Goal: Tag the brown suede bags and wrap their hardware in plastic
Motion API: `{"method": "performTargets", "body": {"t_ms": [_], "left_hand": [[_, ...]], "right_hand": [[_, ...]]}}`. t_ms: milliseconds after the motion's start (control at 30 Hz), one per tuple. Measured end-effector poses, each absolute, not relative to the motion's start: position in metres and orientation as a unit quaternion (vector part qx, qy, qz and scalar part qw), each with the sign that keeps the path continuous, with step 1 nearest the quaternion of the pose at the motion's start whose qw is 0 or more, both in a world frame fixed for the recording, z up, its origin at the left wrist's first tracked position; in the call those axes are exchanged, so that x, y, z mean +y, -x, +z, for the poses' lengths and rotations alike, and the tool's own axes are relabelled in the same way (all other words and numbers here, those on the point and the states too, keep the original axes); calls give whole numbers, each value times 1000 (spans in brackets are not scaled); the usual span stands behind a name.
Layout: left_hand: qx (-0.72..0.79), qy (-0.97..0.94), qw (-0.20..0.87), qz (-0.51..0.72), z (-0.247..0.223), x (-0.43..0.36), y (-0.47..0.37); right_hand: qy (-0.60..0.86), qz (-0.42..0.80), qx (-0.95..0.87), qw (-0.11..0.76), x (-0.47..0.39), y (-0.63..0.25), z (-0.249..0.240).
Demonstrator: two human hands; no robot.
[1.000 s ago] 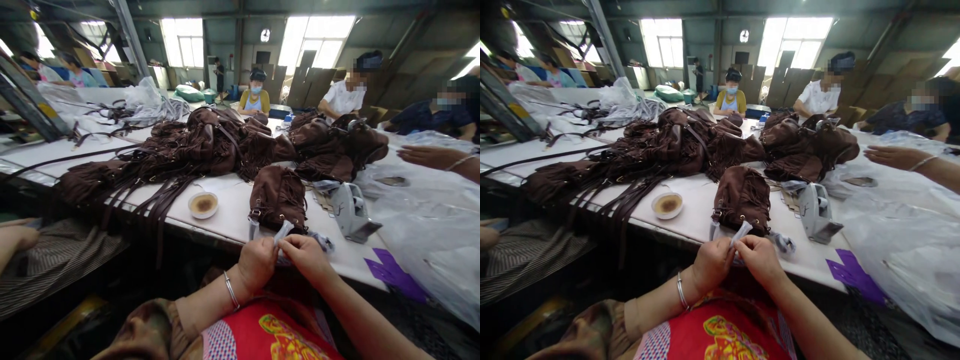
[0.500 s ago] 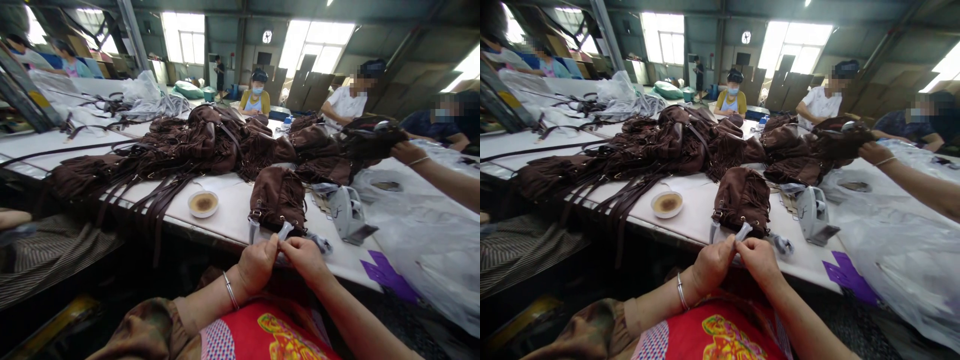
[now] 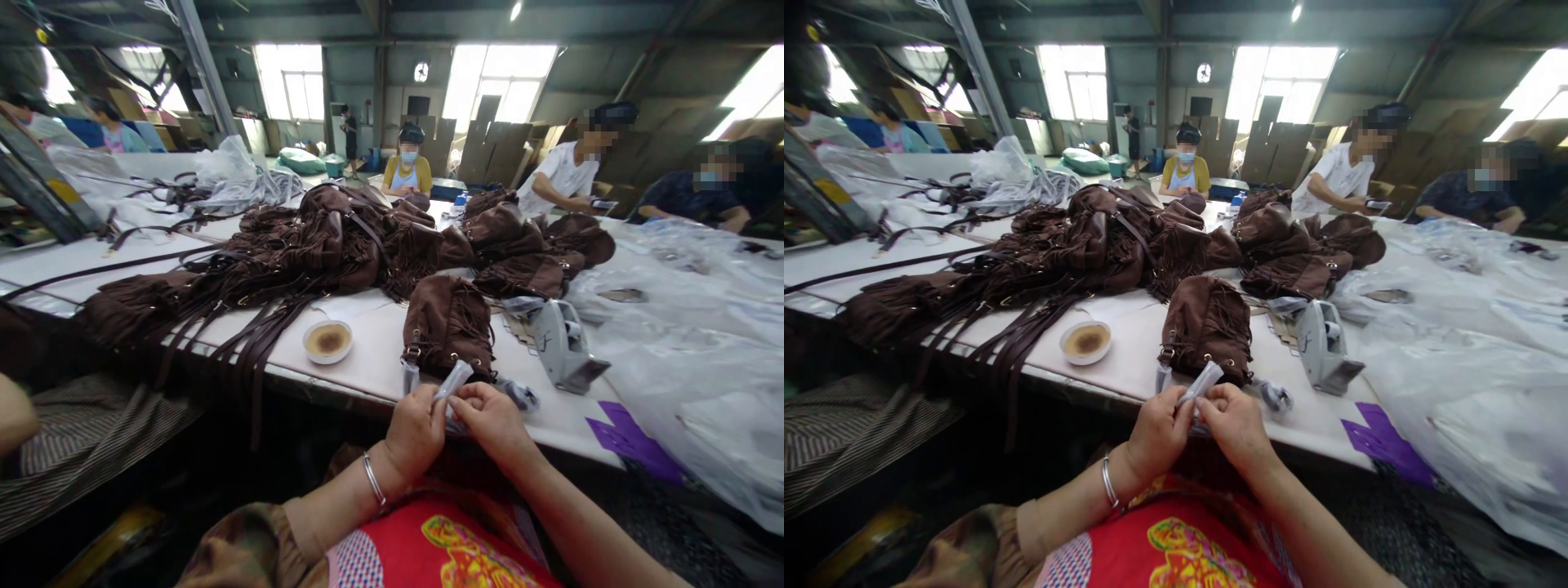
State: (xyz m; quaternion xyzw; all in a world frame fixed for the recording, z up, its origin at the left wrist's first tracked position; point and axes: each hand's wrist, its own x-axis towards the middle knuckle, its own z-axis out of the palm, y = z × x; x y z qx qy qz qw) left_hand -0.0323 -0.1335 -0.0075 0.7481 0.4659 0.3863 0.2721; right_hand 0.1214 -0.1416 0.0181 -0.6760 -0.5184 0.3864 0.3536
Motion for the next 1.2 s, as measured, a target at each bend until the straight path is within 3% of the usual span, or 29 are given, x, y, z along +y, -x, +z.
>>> {"method": "performTargets", "body": {"t_ms": [200,300,533,733,1000,1200], "left_hand": [[448,-573,556,402,-3,-133,28],[429,-484,640,415,0,-132,26],[355,-331,775,405,4,-130,27],[367,-345,770,392,5,-134,25],[442,-470,697,314,14,-131,25],[454,-499,699,238,24,-132,18]], "right_hand": [[700,339,-506,374,-139,-119,13],[689,338,-518,378,-140,-119,11],[548,524,-448,473,-147,-122,11],[497,594,-408,483,-153,-125,5],[539,518,-476,464,-152,-129,7],[529,539,-435,490,-161,-128,5]]}}
